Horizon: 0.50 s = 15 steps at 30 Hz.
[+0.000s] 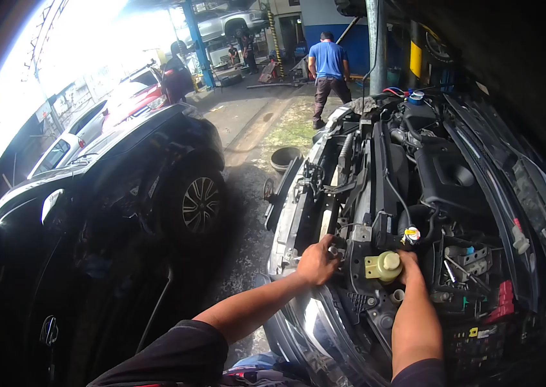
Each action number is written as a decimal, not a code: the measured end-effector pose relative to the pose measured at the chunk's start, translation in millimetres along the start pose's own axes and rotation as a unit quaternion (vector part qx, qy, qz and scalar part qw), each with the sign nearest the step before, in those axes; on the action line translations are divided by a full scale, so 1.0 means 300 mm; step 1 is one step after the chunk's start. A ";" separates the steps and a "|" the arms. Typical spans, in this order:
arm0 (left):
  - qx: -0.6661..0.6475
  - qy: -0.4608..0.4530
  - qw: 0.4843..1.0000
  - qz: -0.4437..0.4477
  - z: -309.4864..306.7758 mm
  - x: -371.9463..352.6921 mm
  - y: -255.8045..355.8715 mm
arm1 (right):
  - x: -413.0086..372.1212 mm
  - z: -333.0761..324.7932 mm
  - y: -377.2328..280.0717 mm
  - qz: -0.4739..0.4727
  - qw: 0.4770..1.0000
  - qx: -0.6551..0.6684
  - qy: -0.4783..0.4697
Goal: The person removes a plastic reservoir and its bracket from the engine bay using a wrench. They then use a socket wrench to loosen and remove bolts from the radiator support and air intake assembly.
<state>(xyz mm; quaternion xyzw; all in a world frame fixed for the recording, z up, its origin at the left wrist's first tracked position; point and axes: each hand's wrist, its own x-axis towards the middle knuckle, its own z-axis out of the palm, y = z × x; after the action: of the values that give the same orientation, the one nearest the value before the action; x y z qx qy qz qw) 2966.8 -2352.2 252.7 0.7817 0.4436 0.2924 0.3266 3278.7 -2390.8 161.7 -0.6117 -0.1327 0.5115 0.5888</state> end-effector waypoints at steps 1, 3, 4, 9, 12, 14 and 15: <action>0.002 -0.003 1.000 -0.003 -0.002 0.001 0.002 | -0.009 0.010 -0.015 0.006 1.000 -0.018 0.011; 0.005 -0.009 1.000 -0.005 -0.002 -0.007 0.002 | -0.014 -0.001 -0.002 -0.012 1.000 0.015 -0.006; 0.006 -0.009 1.000 -0.002 -0.005 -0.005 0.003 | -0.008 -0.009 -0.004 -0.012 0.999 0.017 -0.028; 0.002 -0.015 1.000 -0.007 -0.016 -0.005 0.013 | 0.000 -0.016 0.024 0.010 0.998 0.061 0.004; 0.007 0.006 1.000 0.007 0.000 -0.001 -0.002 | 0.034 -0.033 0.011 0.013 0.999 0.022 -0.041; -0.003 -0.015 1.000 0.003 -0.006 -0.001 -0.004 | 0.003 -0.020 0.005 0.011 0.999 0.023 -0.046; -0.006 -0.014 1.000 0.005 -0.007 -0.002 -0.004 | 0.015 -0.028 0.005 0.010 0.998 0.018 -0.063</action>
<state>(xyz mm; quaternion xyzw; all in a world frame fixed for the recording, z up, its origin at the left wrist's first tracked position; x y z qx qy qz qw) 2964.3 -2351.8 253.0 0.7860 0.4335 0.2851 0.3362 3286.6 -2392.8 156.6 -0.5687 -0.1541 0.5573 0.5851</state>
